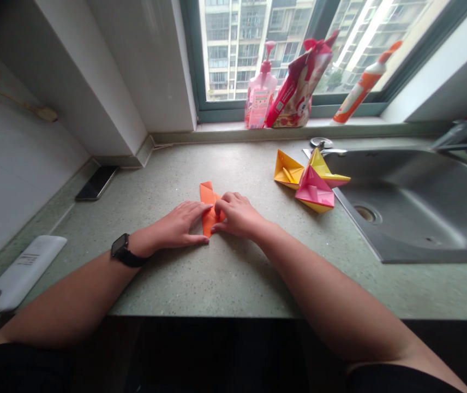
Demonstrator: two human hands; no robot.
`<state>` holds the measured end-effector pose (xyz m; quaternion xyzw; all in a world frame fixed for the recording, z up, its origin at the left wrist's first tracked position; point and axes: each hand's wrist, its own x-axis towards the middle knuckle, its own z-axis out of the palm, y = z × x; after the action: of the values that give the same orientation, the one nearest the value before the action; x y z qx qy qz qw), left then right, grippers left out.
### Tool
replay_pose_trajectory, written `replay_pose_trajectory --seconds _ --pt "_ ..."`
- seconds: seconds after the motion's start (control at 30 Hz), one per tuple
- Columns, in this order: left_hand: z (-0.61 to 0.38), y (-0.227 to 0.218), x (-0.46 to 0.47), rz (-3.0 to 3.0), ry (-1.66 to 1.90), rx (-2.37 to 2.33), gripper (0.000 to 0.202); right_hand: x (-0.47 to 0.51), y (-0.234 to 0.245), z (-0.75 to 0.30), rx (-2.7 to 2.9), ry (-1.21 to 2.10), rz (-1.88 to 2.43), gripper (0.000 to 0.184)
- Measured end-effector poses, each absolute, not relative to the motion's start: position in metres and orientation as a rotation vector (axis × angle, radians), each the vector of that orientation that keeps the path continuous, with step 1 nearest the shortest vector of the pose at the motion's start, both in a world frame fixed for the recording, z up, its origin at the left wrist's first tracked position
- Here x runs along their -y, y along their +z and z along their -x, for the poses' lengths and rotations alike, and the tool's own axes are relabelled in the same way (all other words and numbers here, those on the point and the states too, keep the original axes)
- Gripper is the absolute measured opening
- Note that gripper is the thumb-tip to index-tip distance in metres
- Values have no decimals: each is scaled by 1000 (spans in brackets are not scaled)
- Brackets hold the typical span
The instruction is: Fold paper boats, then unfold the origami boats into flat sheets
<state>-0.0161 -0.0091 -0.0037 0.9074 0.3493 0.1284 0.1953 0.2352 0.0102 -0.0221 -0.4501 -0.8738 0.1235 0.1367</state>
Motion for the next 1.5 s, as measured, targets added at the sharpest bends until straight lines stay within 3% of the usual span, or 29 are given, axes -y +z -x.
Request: replay_pose_trajectory --seconds 0.4,0.83,1.07,1.27,1.4,1.5 --pt "18 -8 9 -2598 364 -943 53 -37 -31 -258 2311 481 1218 22" --pt "26 3 13 -2651 379 -916 14 -35 -33 -261 2332 288 1289 22" --pt "32 5 6 -2731 433 -1302 19 -27 -25 -259 2416 139 1318 23" --pt "36 -7 4 -2657 441 -1629 28 -12 -16 -248 2596 152 1212 52" --pt "35 -10 4 -2605 472 -1701 27 2 -13 -233 2717 238 1028 59" --pt "30 -6 5 -2597 386 -1719 36 5 -12 -229 2719 260 841 59"
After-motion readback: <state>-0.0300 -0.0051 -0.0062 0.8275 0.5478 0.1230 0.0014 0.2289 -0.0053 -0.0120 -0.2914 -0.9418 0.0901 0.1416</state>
